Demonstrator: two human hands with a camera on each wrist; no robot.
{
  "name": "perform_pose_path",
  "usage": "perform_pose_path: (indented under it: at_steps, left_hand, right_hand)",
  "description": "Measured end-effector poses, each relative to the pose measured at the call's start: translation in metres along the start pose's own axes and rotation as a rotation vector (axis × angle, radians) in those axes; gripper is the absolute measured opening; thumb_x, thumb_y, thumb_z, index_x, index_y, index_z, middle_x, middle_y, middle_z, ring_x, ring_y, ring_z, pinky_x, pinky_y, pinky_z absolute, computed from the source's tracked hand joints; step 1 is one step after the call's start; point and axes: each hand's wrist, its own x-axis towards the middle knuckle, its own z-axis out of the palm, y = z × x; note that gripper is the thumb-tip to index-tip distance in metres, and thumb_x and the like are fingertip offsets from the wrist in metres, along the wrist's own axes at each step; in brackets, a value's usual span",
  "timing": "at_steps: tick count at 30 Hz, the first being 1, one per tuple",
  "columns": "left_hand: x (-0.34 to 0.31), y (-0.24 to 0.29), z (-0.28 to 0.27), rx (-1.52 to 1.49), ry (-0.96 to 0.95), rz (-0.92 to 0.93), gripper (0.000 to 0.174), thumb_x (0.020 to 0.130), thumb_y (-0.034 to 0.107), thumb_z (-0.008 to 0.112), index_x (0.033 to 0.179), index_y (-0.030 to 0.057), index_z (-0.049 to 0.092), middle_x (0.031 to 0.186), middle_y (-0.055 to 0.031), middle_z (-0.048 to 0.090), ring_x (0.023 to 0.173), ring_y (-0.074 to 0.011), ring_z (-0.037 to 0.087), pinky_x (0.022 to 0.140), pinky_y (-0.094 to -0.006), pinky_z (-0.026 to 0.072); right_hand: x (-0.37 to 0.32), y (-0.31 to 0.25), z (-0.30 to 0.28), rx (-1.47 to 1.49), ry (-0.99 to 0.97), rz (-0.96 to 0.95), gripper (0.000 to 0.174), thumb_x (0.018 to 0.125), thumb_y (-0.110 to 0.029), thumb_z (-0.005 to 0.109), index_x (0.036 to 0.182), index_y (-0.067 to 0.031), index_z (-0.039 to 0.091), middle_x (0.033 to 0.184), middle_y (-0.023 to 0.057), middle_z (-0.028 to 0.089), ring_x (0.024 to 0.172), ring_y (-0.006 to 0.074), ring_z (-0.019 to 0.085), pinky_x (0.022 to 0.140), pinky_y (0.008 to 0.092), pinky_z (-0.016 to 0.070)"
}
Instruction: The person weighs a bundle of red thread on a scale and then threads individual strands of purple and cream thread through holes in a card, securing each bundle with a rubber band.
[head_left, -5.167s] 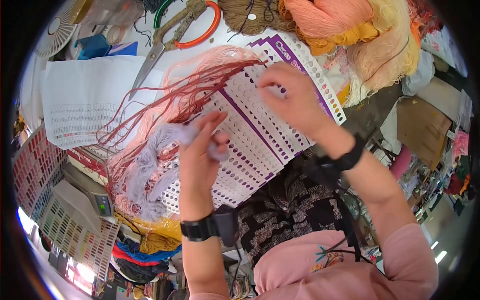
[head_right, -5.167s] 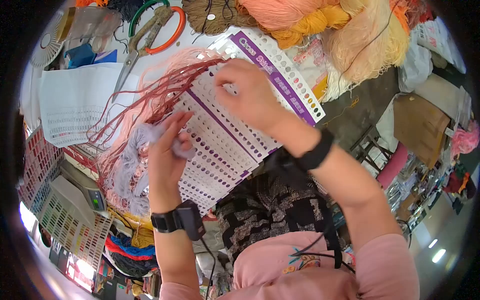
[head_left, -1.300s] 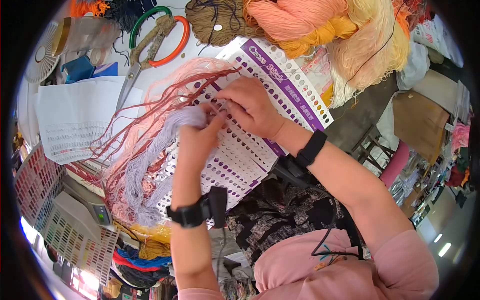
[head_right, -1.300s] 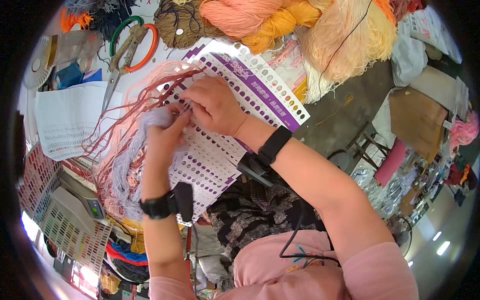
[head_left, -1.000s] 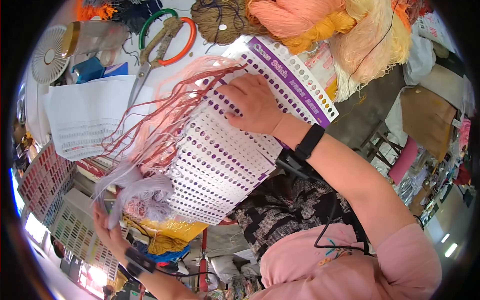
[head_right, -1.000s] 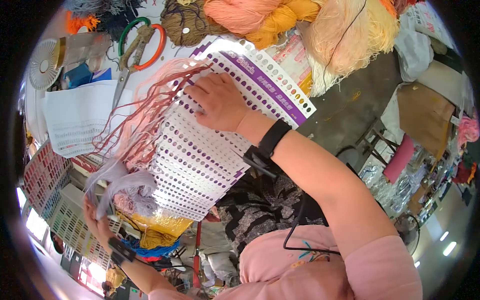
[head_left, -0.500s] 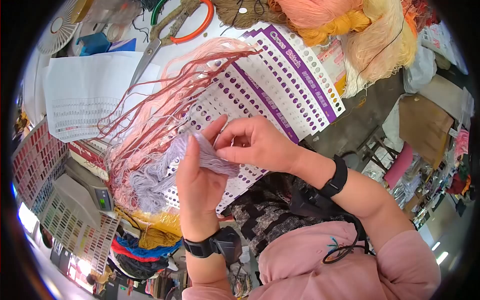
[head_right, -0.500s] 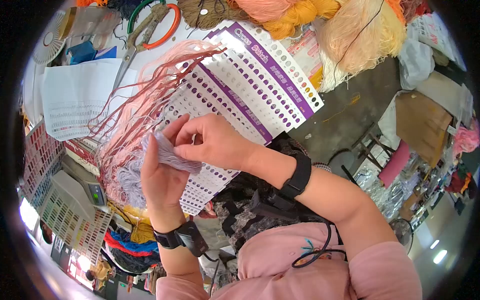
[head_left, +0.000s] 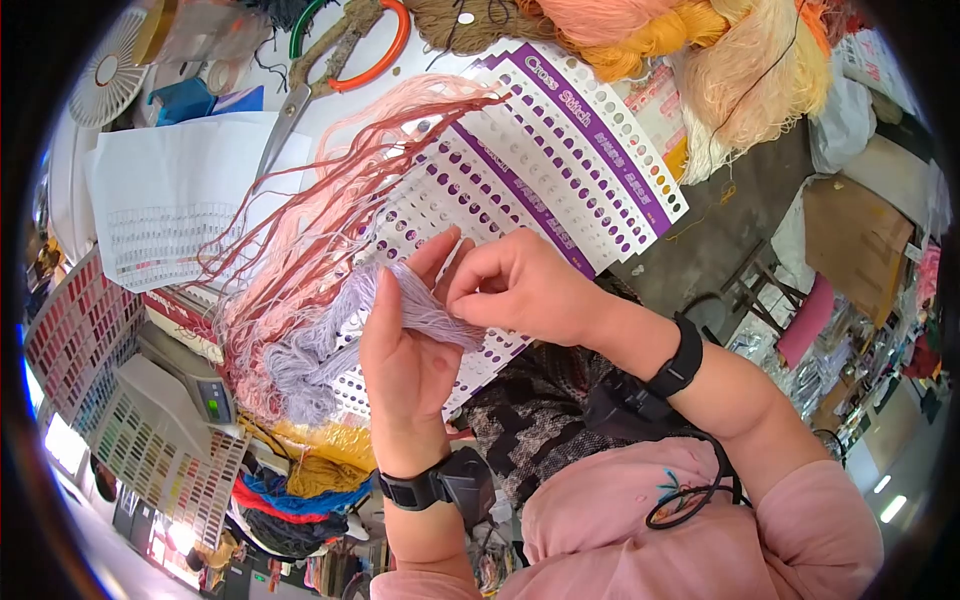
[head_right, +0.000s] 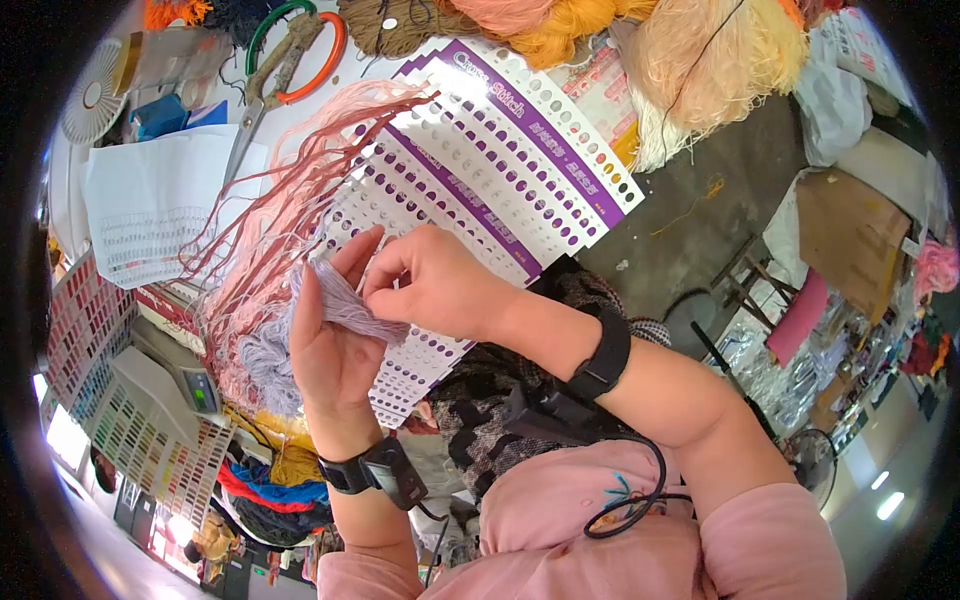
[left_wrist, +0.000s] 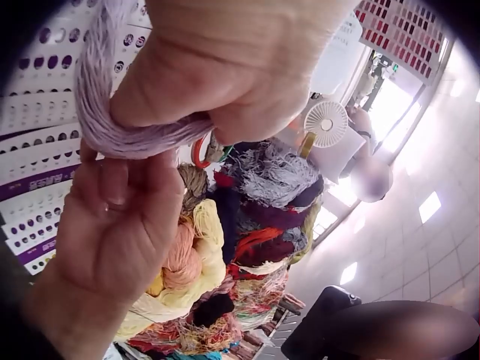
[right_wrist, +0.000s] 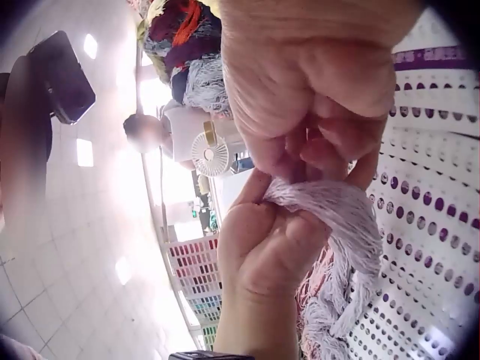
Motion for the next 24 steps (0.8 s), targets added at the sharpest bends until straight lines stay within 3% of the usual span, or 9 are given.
perform_pose_path:
  at_steps: [4, 7, 10, 14, 17, 19, 23, 24]
  left_hand:
    - [-0.002, 0.002, 0.001, 0.002, 0.038, 0.006, 0.054, 0.088, 0.036, 0.027, 0.116, -0.0095, 0.034, 0.118, -0.0192, 0.04, 0.104, -0.027, 0.044, 0.087, -0.0368, 0.0377]
    - [0.001, -0.003, -0.003, -0.024, -0.012, -0.024, 0.054, 0.088, 0.036, 0.026, 0.116, -0.0095, 0.035, 0.116, -0.0189, 0.041, 0.104, -0.0267, 0.044, 0.087, -0.0366, 0.0372]
    - [0.002, -0.006, 0.0, -0.015, -0.022, -0.009, 0.055, 0.088, 0.037, 0.025, 0.115, -0.0098, 0.035, 0.114, -0.019, 0.043, 0.104, -0.0264, 0.044, 0.087, -0.0357, 0.0374]
    - [0.002, -0.004, -0.001, -0.03, -0.016, -0.006, 0.048, 0.087, 0.033, 0.036, 0.113, -0.0069, 0.04, 0.108, -0.0159, 0.047, 0.099, -0.0219, 0.047, 0.082, -0.0345, 0.0395]
    - [-0.001, -0.006, 0.001, 0.247, -0.035, 0.103, 0.042, 0.084, 0.024, 0.045, 0.113, -0.007, 0.041, 0.104, -0.0156, 0.05, 0.093, -0.0215, 0.051, 0.077, -0.0329, 0.0431]
    - [0.0, -0.008, -0.001, 0.279, 0.04, 0.123, 0.036, 0.083, 0.02, 0.048, 0.107, -0.0063, 0.045, 0.101, -0.0156, 0.051, 0.09, -0.0214, 0.053, 0.074, -0.0315, 0.0449]
    - [0.0, -0.007, -0.016, 0.24, 0.113, 0.148, 0.025, 0.084, 0.021, 0.048, 0.089, -0.0028, 0.053, 0.092, -0.0139, 0.055, 0.08, -0.018, 0.056, 0.067, -0.0291, 0.0463]
    - [0.0, -0.004, -0.025, 0.12, 0.053, 0.096, 0.023, 0.084, 0.021, 0.047, 0.084, -0.0014, 0.052, 0.088, -0.0128, 0.055, 0.076, -0.0163, 0.055, 0.064, -0.0283, 0.0461]
  right_hand:
    - [-0.003, 0.005, -0.001, 0.231, 0.06, 0.019, 0.005, 0.069, 0.0, 0.054, 0.072, 0.0017, 0.057, 0.067, -0.0006, 0.055, 0.059, 0.0043, 0.047, 0.051, 0.0178, 0.0373]
    - [-0.002, 0.003, 0.003, 0.221, 0.08, -0.011, 0.003, 0.069, 0.0, 0.054, 0.07, 0.0016, 0.056, 0.068, -0.0003, 0.054, 0.06, 0.0043, 0.047, 0.053, 0.0179, 0.0381]
    - [-0.004, -0.005, 0.002, -0.097, -0.011, 0.029, 0.004, 0.07, 0.0, 0.054, 0.073, 0.0016, 0.056, 0.069, -0.0004, 0.054, 0.061, 0.0037, 0.047, 0.055, 0.0176, 0.0385]
    - [-0.004, 0.001, 0.0, 0.229, 0.028, -0.08, 0.004, 0.071, 0.0, 0.052, 0.074, 0.0007, 0.055, 0.083, 0.0041, 0.055, 0.064, 0.0038, 0.045, 0.054, 0.0174, 0.0368]
    - [-0.004, 0.006, 0.0, 0.406, 0.041, -0.099, 0.003, 0.073, -0.001, 0.05, 0.073, -0.0001, 0.053, 0.095, 0.0074, 0.053, 0.063, 0.0037, 0.044, 0.052, 0.0174, 0.0358]
    - [-0.005, 0.007, 0.0, 0.437, 0.028, -0.102, 0.004, 0.074, -0.001, 0.048, 0.071, -0.0005, 0.052, 0.102, 0.0092, 0.051, 0.063, 0.0034, 0.043, 0.052, 0.0169, 0.0363]
    - [-0.012, 0.0, -0.003, 0.798, -0.011, -0.002, 0.004, 0.074, -0.002, 0.049, 0.071, -0.0015, 0.052, 0.093, 0.0062, 0.054, 0.059, 0.0039, 0.045, 0.048, 0.0169, 0.0389]
    - [-0.013, -0.001, -0.005, 0.935, -0.042, 0.024, 0.004, 0.074, -0.002, 0.048, 0.072, -0.0025, 0.052, 0.091, 0.0062, 0.054, 0.057, 0.0046, 0.045, 0.046, 0.0173, 0.039]
